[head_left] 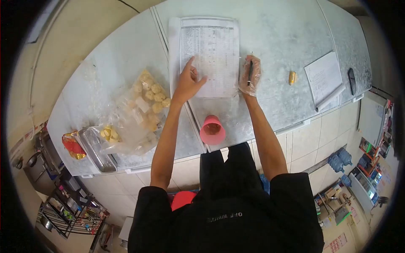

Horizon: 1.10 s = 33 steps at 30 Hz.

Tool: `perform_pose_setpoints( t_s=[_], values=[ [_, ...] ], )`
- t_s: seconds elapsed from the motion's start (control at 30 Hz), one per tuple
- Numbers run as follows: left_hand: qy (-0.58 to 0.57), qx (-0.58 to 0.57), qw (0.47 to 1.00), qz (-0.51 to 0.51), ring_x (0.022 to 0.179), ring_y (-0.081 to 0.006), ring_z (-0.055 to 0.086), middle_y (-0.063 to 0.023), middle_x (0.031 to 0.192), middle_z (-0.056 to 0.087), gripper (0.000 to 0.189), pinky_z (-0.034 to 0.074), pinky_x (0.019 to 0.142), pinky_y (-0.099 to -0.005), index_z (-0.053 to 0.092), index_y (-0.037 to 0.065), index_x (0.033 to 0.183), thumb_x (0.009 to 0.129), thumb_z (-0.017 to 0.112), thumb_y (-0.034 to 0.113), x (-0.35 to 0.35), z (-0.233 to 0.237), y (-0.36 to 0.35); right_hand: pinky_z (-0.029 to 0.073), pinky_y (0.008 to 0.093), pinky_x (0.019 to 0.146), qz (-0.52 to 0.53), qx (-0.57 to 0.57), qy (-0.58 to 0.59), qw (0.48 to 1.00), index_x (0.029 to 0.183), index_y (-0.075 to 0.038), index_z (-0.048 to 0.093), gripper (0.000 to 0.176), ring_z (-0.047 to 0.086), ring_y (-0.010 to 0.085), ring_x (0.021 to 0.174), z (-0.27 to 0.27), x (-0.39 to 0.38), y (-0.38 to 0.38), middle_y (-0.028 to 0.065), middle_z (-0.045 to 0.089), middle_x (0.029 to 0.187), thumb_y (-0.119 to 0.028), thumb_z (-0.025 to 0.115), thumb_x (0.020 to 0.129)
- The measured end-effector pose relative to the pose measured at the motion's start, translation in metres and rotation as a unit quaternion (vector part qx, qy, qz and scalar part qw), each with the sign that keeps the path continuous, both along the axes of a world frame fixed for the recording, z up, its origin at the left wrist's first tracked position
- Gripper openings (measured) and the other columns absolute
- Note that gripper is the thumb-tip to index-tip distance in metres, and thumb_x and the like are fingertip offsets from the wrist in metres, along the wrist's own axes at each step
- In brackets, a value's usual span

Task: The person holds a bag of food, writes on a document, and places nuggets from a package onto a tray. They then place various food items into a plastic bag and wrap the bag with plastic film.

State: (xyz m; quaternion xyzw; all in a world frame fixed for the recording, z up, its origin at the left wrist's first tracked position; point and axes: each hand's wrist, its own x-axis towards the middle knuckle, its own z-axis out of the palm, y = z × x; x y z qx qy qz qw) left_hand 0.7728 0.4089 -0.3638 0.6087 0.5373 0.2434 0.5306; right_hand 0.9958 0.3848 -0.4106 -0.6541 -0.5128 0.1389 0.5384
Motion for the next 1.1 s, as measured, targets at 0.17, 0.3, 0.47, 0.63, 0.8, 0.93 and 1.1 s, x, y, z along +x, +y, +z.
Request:
perform_pose_setpoints(
  t_s=[0.17,0.3,0.47,0.63,0.8,0.93,1.1],
  values=[
    [-0.140,0.005,0.980,0.139,0.064,-0.0075,0.044,0.0004,0.075,0.045,0.044,0.039,0.058,-0.0220,0.041,0.002,0.130,0.088,0.054,0.004,-0.031,0.025,-0.069,0.040,0.0333,0.091,0.037,-0.084,0.314,0.945,0.117,-0.003,0.049,0.028,0.049,0.0257,0.107,0.010,0.006,-0.007,0.0149,0.053,0.111,-0.001,0.042,0.090],
    [-0.132,-0.003,0.959,0.252,0.066,-0.0094,0.045,-0.0001,0.073,0.046,0.030,0.037,0.058,-0.0236,0.049,0.001,0.119,0.090,0.050,0.006,-0.065,0.028,-0.213,0.036,0.0381,0.102,0.090,-0.023,-0.084,0.992,0.127,-0.005,0.045,0.049,0.041,0.0340,0.121,0.013,0.024,-0.031,0.0187,0.045,0.129,0.008,0.043,0.080],
    [-0.049,-0.201,0.901,0.382,0.059,-0.0057,0.046,-0.0014,0.068,0.052,0.028,0.035,0.050,-0.0189,0.052,0.000,0.114,0.093,0.045,0.017,-0.079,-0.012,-0.420,0.033,0.0420,0.105,0.117,-0.077,-0.162,0.977,0.133,-0.007,0.040,0.069,0.036,0.0374,0.126,0.023,0.064,-0.083,0.0197,0.037,0.137,0.017,0.043,0.068],
    [0.084,-0.428,0.816,0.380,0.077,-0.0240,0.060,-0.0147,0.084,0.061,0.041,0.049,0.066,-0.0363,0.049,0.000,0.118,0.093,0.050,0.033,-0.111,-0.120,-0.633,0.030,0.0409,0.108,0.124,-0.148,-0.200,0.961,0.134,-0.006,0.040,0.061,0.033,0.0354,0.130,0.035,0.067,-0.118,0.0192,0.035,0.140,0.010,0.042,0.075],
    [0.046,-0.443,0.784,0.433,0.079,-0.0252,0.062,-0.0140,0.086,0.061,0.043,0.050,0.063,-0.0380,0.047,0.005,0.121,0.091,0.052,0.035,-0.149,-0.102,-0.652,0.030,0.0429,0.107,0.060,-0.091,-0.218,0.970,0.133,-0.005,0.039,0.060,0.034,0.0362,0.129,0.016,0.040,-0.157,0.0184,0.037,0.138,0.008,0.044,0.074],
    [0.021,-0.410,0.771,0.487,0.080,-0.0262,0.063,-0.0134,0.087,0.062,0.045,0.051,0.062,-0.0394,0.046,0.009,0.124,0.090,0.054,0.037,-0.185,-0.082,-0.595,0.029,0.0445,0.107,0.023,-0.106,-0.202,0.973,0.129,-0.006,0.040,0.060,0.033,0.0359,0.129,0.034,0.017,-0.176,0.0171,0.041,0.134,0.007,0.049,0.071],
    [0.020,-0.335,0.817,0.470,0.074,-0.0187,0.063,-0.0072,0.083,0.061,0.041,0.049,0.056,-0.0327,0.045,0.014,0.125,0.090,0.054,0.033,-0.173,-0.061,-0.499,0.029,0.0444,0.106,0.024,-0.105,-0.193,0.975,0.124,-0.006,0.043,0.055,0.035,0.0352,0.129,0.028,0.020,-0.174,0.0150,0.041,0.134,0.004,0.050,0.071]
  ],
)
